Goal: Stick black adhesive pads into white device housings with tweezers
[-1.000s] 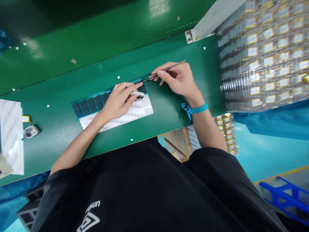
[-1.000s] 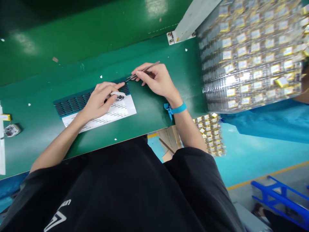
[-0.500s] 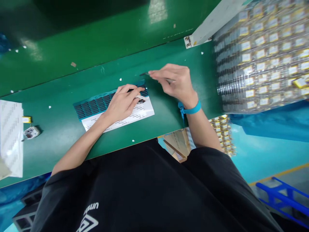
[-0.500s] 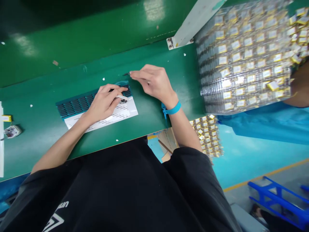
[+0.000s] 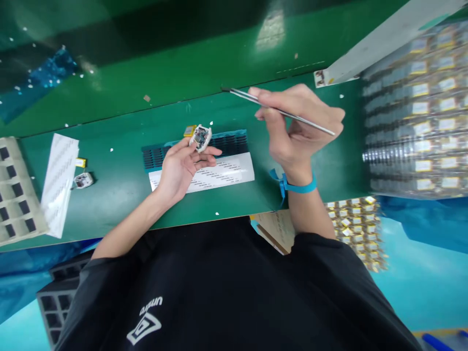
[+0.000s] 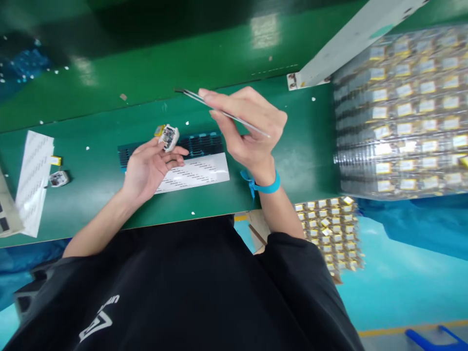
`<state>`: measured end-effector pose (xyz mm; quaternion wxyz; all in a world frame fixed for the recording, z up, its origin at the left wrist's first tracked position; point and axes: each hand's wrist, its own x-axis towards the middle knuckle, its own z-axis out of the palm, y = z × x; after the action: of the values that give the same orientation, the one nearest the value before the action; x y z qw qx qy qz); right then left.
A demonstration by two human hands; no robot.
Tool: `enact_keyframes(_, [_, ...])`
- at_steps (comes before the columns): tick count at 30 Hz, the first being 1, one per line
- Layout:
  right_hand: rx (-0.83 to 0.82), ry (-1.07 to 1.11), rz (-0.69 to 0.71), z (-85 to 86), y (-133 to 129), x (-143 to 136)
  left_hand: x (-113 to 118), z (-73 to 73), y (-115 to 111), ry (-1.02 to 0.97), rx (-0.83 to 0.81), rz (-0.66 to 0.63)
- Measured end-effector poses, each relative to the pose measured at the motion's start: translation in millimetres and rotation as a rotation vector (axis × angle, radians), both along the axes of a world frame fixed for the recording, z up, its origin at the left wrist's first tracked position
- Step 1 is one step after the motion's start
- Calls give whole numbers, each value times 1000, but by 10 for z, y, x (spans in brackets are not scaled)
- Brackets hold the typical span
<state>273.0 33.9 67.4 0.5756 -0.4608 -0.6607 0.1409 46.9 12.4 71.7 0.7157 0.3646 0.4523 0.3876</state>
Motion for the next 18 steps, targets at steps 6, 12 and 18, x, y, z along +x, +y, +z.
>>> enact_keyframes(6, [176, -34, 166, -130, -91, -95, -43, -147, 77, -3, 45, 180])
enact_keyframes(12, [466, -216, 270, -162, -68, -149, -55, -183, 95, -99, -70, 224])
enact_keyframes(18, [282, -365, 379, -152, -173, -95, -105, -201, 75, -34, 1, 349])
